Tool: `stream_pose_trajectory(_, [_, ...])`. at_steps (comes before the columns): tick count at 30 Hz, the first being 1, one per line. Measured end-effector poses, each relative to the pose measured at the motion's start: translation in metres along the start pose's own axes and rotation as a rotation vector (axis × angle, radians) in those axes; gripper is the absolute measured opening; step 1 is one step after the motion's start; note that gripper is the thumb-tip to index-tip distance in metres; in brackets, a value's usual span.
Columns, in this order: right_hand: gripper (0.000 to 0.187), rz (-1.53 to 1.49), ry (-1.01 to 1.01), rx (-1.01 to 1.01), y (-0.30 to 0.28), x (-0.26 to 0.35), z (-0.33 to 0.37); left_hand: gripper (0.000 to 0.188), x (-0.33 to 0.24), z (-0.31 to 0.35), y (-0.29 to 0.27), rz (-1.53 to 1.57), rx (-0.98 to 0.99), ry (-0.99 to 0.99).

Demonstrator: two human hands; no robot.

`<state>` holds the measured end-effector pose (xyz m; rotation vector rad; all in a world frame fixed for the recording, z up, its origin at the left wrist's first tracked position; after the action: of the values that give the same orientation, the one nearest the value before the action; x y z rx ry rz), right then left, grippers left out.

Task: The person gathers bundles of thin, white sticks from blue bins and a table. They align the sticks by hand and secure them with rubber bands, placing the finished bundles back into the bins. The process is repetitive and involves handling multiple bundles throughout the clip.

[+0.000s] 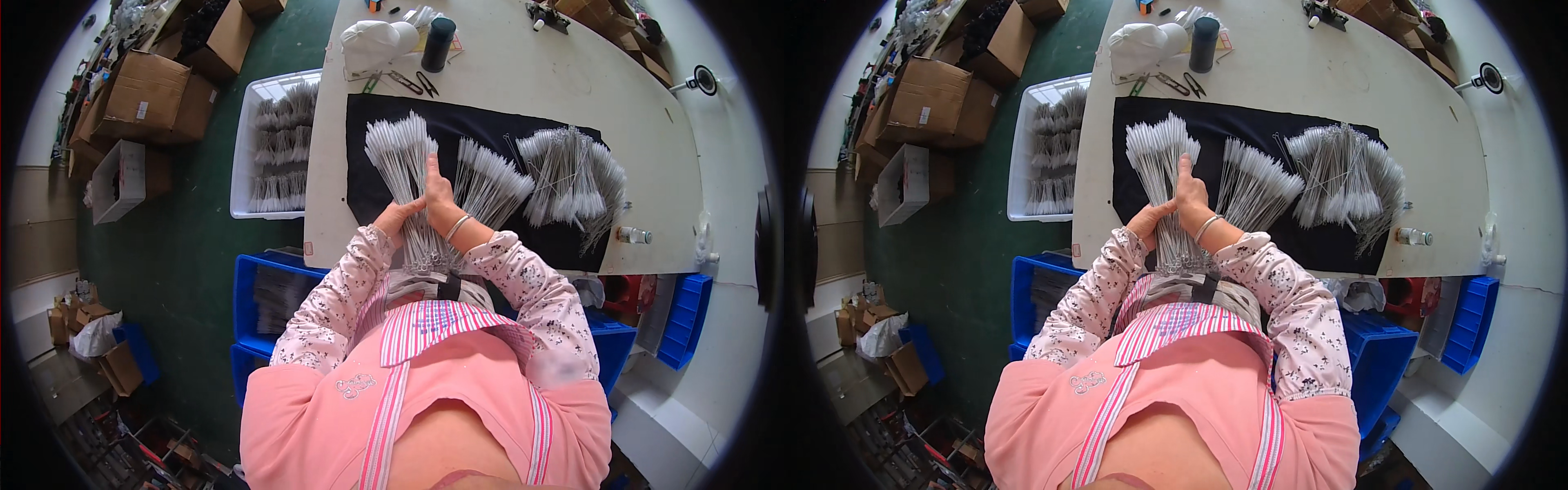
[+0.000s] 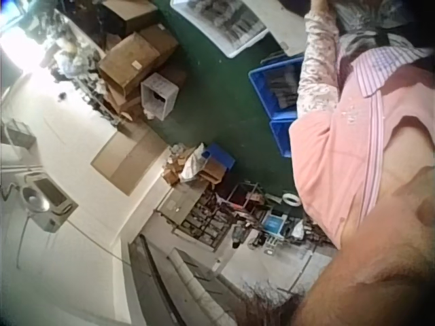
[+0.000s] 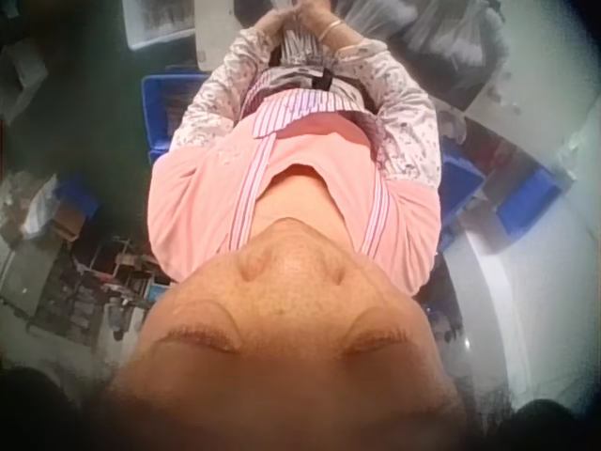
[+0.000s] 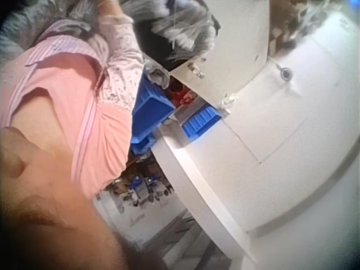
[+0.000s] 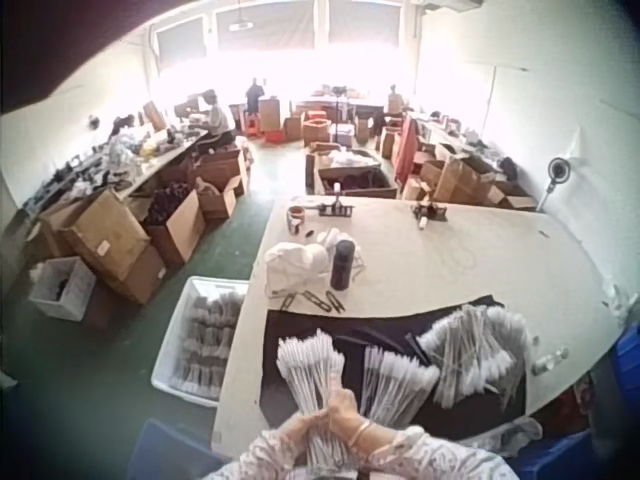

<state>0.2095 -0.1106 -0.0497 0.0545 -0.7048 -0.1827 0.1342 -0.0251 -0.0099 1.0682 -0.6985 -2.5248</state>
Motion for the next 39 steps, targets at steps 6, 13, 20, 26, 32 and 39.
stream_pose_trajectory(6, [0.057,0.096,0.058,0.199,0.015,0.033,0.041,0.023,0.004,0.004,0.019,0.381,0.146,-0.172])
stream_pose_trajectory(13, [0.054,0.994,-0.287,0.485,0.02,0.089,0.144,0.026,-0.012,0.044,0.051,0.772,0.182,-0.151])
stream_pose_trajectory(20, [0.05,1.08,-0.936,0.722,0.04,0.1,0.237,0.022,0.014,0.06,0.041,0.921,0.14,-0.273])
stream_pose_trajectory(26, [0.027,1.086,-0.933,0.641,0.065,0.081,0.207,0.021,0.013,0.058,0.019,0.79,-0.043,-0.069])
stream_pose_trajectory(32, [0.015,1.03,-0.935,0.681,0.086,0.078,0.182,0.029,0.009,0.042,0.013,1.207,0.094,-0.21])
stream_pose_trajectory(39, [0.012,1.082,-0.884,0.732,0.097,0.075,0.181,0.033,0.004,0.041,0.015,1.43,0.164,-0.222])
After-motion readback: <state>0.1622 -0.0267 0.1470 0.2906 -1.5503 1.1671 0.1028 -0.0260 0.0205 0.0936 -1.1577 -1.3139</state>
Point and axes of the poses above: each hand's wrist, its own z-axis away from the middle knuckle, its own y-axis out of the palm, x = y × z, the point moved 5 cm from there along -z, towards the middle knuckle, and after that the axes turned 14 degrees about -z, right-handed, at the moved point
